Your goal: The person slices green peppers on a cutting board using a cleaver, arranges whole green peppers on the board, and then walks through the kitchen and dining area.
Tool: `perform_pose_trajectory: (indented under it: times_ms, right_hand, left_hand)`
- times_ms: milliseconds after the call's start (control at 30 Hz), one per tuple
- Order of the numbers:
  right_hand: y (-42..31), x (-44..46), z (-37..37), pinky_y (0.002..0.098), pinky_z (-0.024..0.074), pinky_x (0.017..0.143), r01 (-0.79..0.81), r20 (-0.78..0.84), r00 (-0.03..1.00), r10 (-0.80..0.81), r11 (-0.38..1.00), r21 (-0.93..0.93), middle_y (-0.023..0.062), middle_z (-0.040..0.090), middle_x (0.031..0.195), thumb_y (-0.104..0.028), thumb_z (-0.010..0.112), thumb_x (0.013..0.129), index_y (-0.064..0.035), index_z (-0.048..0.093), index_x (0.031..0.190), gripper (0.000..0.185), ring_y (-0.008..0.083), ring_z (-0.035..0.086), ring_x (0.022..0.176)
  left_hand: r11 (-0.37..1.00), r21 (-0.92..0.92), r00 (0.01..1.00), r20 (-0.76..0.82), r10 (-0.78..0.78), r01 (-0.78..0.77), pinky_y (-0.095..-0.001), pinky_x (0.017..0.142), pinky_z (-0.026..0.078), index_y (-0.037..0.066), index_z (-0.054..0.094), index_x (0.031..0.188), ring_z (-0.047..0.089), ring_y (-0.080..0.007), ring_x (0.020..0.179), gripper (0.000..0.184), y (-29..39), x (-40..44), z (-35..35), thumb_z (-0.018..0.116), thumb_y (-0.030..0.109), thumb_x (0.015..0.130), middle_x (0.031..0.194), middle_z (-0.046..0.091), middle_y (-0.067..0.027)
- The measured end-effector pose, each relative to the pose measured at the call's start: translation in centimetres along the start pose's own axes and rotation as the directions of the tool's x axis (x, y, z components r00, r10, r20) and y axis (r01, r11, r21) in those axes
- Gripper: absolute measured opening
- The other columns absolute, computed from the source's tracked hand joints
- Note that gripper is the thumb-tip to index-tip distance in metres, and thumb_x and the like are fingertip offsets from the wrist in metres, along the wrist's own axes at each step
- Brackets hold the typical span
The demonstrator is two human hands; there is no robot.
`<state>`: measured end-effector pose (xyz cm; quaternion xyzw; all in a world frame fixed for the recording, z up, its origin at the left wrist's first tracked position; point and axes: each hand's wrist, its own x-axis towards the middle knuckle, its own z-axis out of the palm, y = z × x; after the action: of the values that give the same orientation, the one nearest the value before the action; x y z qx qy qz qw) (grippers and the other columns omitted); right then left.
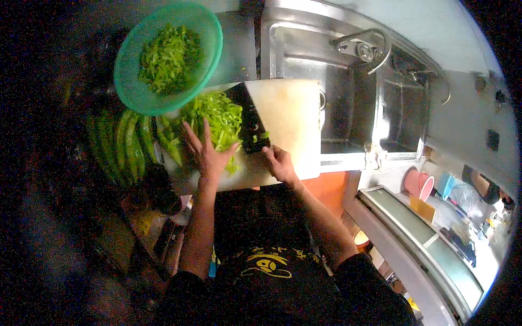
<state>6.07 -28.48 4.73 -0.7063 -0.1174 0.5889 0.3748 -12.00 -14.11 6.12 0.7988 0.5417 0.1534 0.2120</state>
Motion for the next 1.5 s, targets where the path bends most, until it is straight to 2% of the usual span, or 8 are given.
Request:
perform_pose_trajectory:
  times_ms: [100,300,533,667,1033,1233,1300,1500]
  right_hand:
    - [0.2,0.4,2.0,0.0322,0.0383,0.051,0.062,-0.027,0.997,-0.067,0.986,-0.157,0.0046,0.05,0.061,-0.038,0.059,0.1,-0.001,0.056,0.086,0.04,0.0116,0.044,0.056]
    - [1.8,-0.4,4.7,0.0338,0.039,0.055,0.071,-0.024,0.997,-0.077,0.981,-0.183,0.0069,0.047,0.06,-0.038,0.058,0.1,0.0006,0.055,0.082,0.043,0.0132,0.041,0.059]
    - [2.6,-0.9,5.9,0.0339,0.0383,0.054,0.093,0.072,0.994,-0.078,0.968,-0.233,0.0057,0.045,0.058,-0.041,0.058,0.1,0.0007,0.053,0.079,0.047,0.013,0.04,0.057]
    - [1.4,-2.2,5.9,0.032,0.0396,0.053,0.039,0.133,0.991,-0.02,0.989,-0.141,0.0041,0.048,0.059,-0.04,0.058,0.1,0.0001,0.053,0.08,0.046,0.0116,0.043,0.057]
    - [-3.6,-7.4,3.5,0.0292,0.0391,0.054,0.054,0.119,0.992,-0.039,0.99,-0.129,-0.0002,0.05,0.064,-0.036,0.06,0.1,-0.0028,0.051,0.081,0.04,0.0092,0.044,0.059]
    - [-11.6,-7.1,6.1,0.0256,0.0336,0.052,0.084,0.145,0.986,-0.085,0.996,0.014,-0.0038,0.044,0.064,-0.034,0.059,0.101,-0.0053,0.052,0.084,0.034,0.0065,0.038,0.059]
    - [-14.2,-4.9,7.9,0.026,0.0339,0.051,0.215,0.14,0.966,-0.216,0.976,0.018,-0.0046,0.044,0.064,-0.032,0.058,0.102,-0.0049,0.054,0.084,0.033,0.0053,0.039,0.059]
    - [-22.7,1.2,12.0,0.045,0.047,0.062,0.441,0.0,0.87,-0.493,0.779,-0.446,0.023,0.061,0.071,-0.035,0.058,0.099,0.0041,0.059,0.088,0.041,0.0343,0.058,0.063]
  left_hand:
    - [1.0,0.005,0.999,-0.02,0.03,-0.03,-0.0646,0.115,0.02,0.021,0.029,0.156,0.015,-0.0508,0.147,0.115,-0.2,1.0,1.0,0.087,0.054,0.062,0.162,0.004,-0.0283]
    - [0.999,-0.012,0.994,-0.094,-0.05,0.049,-0.0629,0.114,0.023,0.019,0.038,0.153,0.023,-0.0487,0.144,0.104,0.7,0.7,1.9,0.086,0.05,0.066,0.16,0.016,-0.0277]
    - [0.98,-0.199,0.938,-0.337,-0.076,0.008,-0.054,0.106,0.04,0.016,0.058,0.137,0.042,-0.044,0.132,0.074,0.2,-0.6,2.8,0.085,0.032,0.07,0.145,0.039,-0.0244]
    - [0.967,-0.254,0.946,-0.313,-0.084,0.002,-0.0523,0.111,0.034,0.011,0.06,0.136,0.037,-0.0428,0.136,0.07,0.6,-1.5,2.8,0.085,0.022,0.071,0.146,0.037,-0.0247]
    - [0.958,-0.279,0.917,-0.396,-0.055,-0.063,-0.0534,0.11,0.037,0.01,0.06,0.135,0.04,-0.0433,0.134,0.068,5.7,-1.5,-2.2,0.084,0.022,0.072,0.147,0.038,-0.0241]
    - [0.988,-0.111,0.884,-0.465,0.044,-0.108,-0.0521,0.109,0.038,0.013,0.06,0.136,0.042,-0.0435,0.133,0.07,6.9,5.3,-8.8,0.085,0.023,0.071,0.146,0.04,-0.0238]
    - [0.979,-0.146,0.86,-0.509,0.047,-0.139,-0.0516,0.109,0.039,0.014,0.06,0.135,0.04,-0.0427,0.134,0.068,6.0,9.3,-10.2,0.084,0.025,0.072,0.146,0.04,-0.0236]
    - [0.949,-0.285,0.838,-0.543,-0.046,-0.132,-0.0506,0.11,0.037,0.015,0.062,0.134,0.04,-0.0429,0.136,0.055,-3.4,22.5,-6.2,0.076,0.032,0.084,0.152,0.036,-0.0221]
